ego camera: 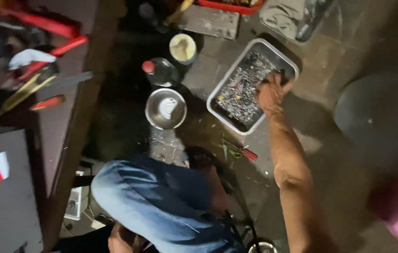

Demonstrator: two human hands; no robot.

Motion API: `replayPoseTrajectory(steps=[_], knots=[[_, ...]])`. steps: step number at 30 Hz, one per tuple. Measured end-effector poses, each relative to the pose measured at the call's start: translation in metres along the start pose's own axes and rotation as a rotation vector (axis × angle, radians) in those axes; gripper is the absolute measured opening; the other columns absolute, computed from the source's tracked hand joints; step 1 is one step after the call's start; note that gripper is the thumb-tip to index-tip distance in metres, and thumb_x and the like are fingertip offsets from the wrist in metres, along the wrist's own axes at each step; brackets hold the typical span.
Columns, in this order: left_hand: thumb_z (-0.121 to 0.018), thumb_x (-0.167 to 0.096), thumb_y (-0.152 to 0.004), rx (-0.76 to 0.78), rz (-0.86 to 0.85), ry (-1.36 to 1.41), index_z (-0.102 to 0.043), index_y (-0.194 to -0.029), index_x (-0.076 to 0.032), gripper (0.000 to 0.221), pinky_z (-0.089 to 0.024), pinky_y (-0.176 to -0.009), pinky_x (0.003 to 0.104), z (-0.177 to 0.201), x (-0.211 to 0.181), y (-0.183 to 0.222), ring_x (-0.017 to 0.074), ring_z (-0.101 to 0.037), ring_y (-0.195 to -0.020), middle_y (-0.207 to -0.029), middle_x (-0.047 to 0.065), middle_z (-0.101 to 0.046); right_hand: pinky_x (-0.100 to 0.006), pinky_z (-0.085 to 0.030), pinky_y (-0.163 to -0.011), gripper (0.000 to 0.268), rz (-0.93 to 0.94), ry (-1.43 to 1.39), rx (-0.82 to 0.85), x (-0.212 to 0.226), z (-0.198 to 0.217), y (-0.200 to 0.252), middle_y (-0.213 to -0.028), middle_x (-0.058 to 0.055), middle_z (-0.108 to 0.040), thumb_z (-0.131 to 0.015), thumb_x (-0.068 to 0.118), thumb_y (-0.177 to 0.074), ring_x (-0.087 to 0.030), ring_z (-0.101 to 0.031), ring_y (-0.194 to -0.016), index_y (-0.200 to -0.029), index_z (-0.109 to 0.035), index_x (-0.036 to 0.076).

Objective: Installing a cooling fan into a metal chassis using a screwdriver and screws.

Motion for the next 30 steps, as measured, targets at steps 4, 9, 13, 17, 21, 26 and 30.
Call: replayPoseTrajectory(steps=[4,9,13,17,21,26,30], knots=[[-0.065,-0.009,-0.100,-0.454,-0.166,0.390,-0.068,-0.116,0.006,0.022,-0.053,-0.084,0.030,0.044,-0.081,0.013,0.0231,-0.068,-0.092,-0.099,0.018,-0.071,-0.063,-0.019,-0.097,0.019,-0.225,0.519,0.005,0.042,0.022,0.002,-0.129,-0.005,-0.055,-0.080,0.027,-0.071,-0.031,-0.041,-0.124,-0.083,-0.075,0.013],[-0.060,-0.016,-0.093,-0.516,-0.419,0.361,-0.073,-0.091,-0.001,0.020,-0.052,-0.078,0.034,0.088,-0.145,0.061,0.0247,-0.067,-0.079,-0.085,0.016,-0.069,-0.042,-0.045,-0.092,0.005,-0.125,-0.142,0.151,0.299,0.037,0.069,-0.092,-0.004,-0.068,-0.064,0.013,-0.090,-0.019,-0.061,-0.093,-0.088,-0.068,0.010],[-0.072,-0.020,-0.089,-0.056,-0.870,0.637,-0.077,-0.097,-0.006,0.017,-0.060,-0.081,0.028,0.105,-0.246,0.112,0.0215,-0.076,-0.088,-0.098,0.012,-0.077,-0.040,-0.057,-0.093,0.008,0.551,-0.390,0.326,0.524,0.067,0.133,-0.094,-0.005,-0.070,-0.063,0.014,-0.091,-0.024,-0.067,-0.085,-0.097,-0.066,0.009],[-0.067,-0.010,-0.095,0.050,-0.917,0.791,-0.073,-0.100,-0.001,0.012,-0.058,-0.075,0.028,0.145,-0.237,0.121,0.0207,-0.070,-0.080,-0.094,0.014,-0.071,-0.040,-0.065,-0.079,0.007,0.620,-0.486,0.247,0.592,0.064,0.160,-0.086,-0.010,-0.070,-0.068,0.006,-0.086,-0.020,-0.068,-0.076,-0.091,-0.067,0.003],[-0.074,-0.015,-0.090,-0.030,-0.830,0.822,-0.074,-0.091,-0.003,0.012,-0.057,-0.073,0.029,0.178,-0.196,0.114,0.0199,-0.071,-0.079,-0.087,0.010,-0.073,-0.041,-0.061,-0.076,0.005,0.764,-0.446,0.372,0.649,0.046,0.170,-0.082,-0.009,-0.071,-0.069,0.008,-0.086,-0.021,-0.067,-0.070,-0.086,-0.068,0.003],[-0.070,-0.015,-0.092,0.088,-0.850,0.804,-0.074,-0.092,-0.003,0.013,-0.055,-0.067,0.026,0.229,-0.166,0.112,0.0152,-0.068,-0.074,-0.085,0.008,-0.072,-0.040,-0.056,-0.071,0.003,0.953,-0.474,0.441,0.719,0.030,0.186,-0.082,-0.009,-0.069,-0.072,0.004,-0.085,-0.023,-0.062,-0.065,-0.085,-0.070,0.002],[-0.059,-0.020,-0.098,0.196,-0.979,0.557,-0.068,-0.089,-0.004,0.021,-0.053,-0.065,0.032,0.264,-0.161,0.109,0.0201,-0.067,-0.072,-0.083,0.006,-0.069,-0.037,-0.055,-0.070,0.007,0.943,-0.562,0.460,0.745,0.007,0.193,-0.078,-0.008,-0.070,-0.074,0.005,-0.084,-0.022,-0.064,-0.064,-0.081,-0.068,0.003]])
Point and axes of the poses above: each hand's wrist, its own y-axis away from the middle knuckle, its own z-axis out of the back of the hand, x = y × z, the point moved 9 cm from there along -y, towards the middle knuckle
